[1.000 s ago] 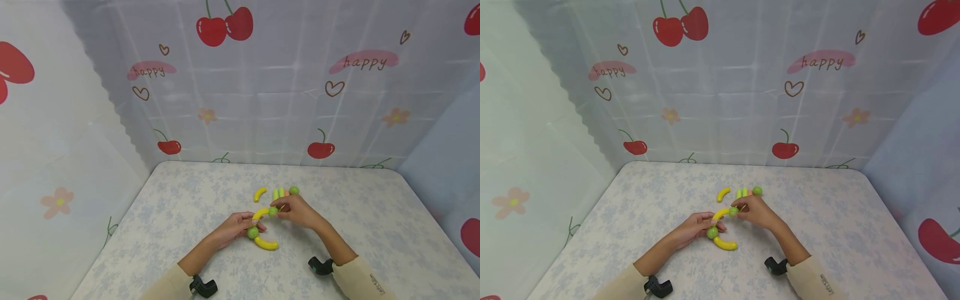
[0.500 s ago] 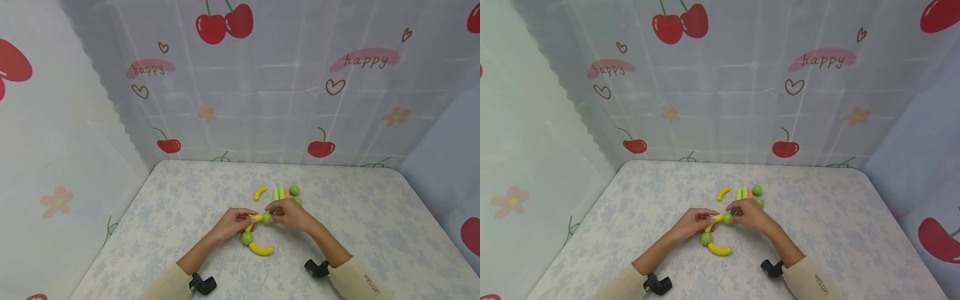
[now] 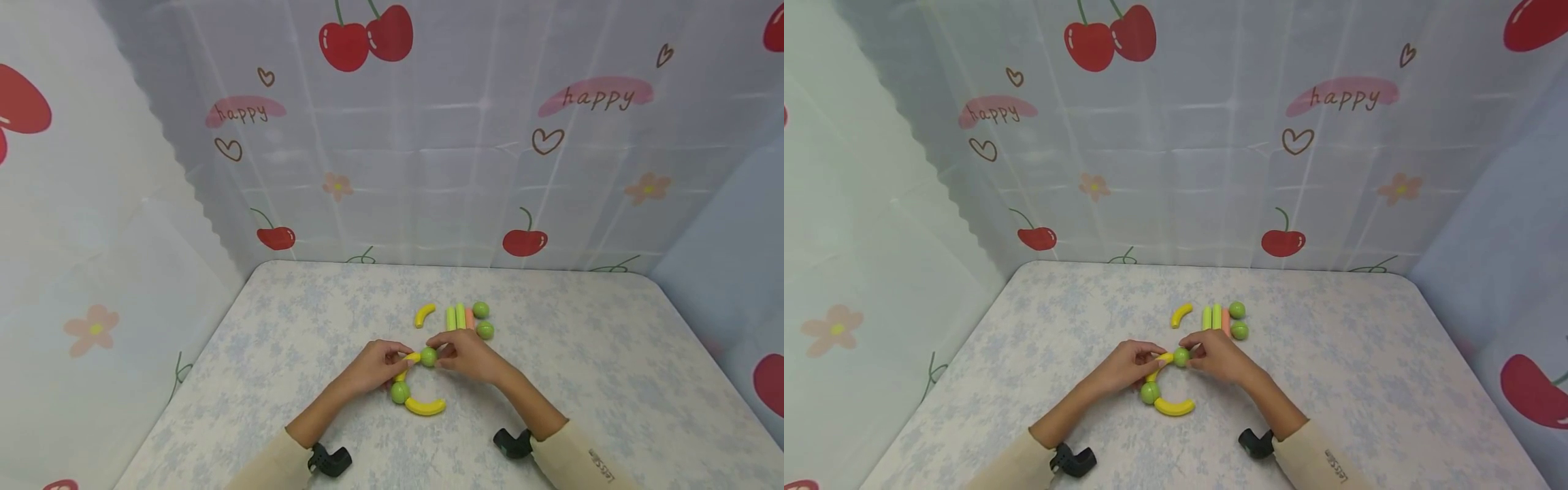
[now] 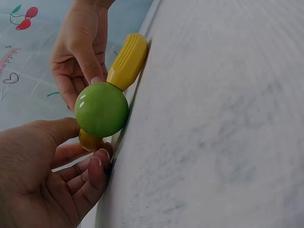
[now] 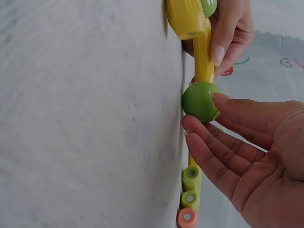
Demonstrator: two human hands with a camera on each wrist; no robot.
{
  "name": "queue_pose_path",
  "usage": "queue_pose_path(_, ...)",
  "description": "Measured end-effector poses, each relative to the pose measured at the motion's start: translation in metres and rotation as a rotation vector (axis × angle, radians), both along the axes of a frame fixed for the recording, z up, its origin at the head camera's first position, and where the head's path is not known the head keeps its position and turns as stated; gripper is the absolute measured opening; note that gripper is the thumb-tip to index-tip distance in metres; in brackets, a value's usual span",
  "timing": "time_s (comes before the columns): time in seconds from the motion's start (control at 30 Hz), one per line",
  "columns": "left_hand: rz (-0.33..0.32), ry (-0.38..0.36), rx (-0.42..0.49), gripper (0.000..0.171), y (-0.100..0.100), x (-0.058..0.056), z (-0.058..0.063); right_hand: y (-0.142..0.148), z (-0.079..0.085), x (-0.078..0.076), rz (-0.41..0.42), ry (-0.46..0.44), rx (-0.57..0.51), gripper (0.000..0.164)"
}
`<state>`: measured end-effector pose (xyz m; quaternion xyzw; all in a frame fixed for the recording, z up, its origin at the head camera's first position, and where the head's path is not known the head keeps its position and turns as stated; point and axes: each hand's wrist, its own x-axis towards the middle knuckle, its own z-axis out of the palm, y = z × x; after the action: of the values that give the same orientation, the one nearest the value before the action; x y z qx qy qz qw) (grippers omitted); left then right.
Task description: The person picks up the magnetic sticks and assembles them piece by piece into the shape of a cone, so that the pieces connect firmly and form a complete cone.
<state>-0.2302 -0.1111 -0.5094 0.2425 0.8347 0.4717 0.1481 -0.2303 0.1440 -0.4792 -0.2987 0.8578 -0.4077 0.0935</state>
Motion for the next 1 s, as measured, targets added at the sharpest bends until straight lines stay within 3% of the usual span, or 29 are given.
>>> queue_pose_path(0.2,-0.034,0.093,-0.061,0.027,-0.005,-0.006,-0.004,-0.004,0.000,0.001,0.013,-0.007,0.008,0.042)
queue_pose_path(0.37,-0.060,0.079,-0.082,0.029,-0.007,-0.010,-0.008,-0.004,0.001,0.000,0.021,-0.035,0.019,0.039)
queue_pose_path(0.53,-0.061,0.086,-0.078,0.029,-0.009,-0.011,-0.013,-0.001,0.005,-0.005,-0.015,-0.001,0.019,0.035)
queue_pose_path(0.7,-0.050,0.094,-0.048,0.028,-0.011,-0.012,-0.019,0.002,0.014,-0.019,-0.035,0.084,0.039,0.030)
queue_pose_path(1.0,-0.041,0.062,-0.021,0.028,-0.010,-0.015,-0.022,-0.007,0.034,-0.051,-0.051,0.216,0.237,0.032)
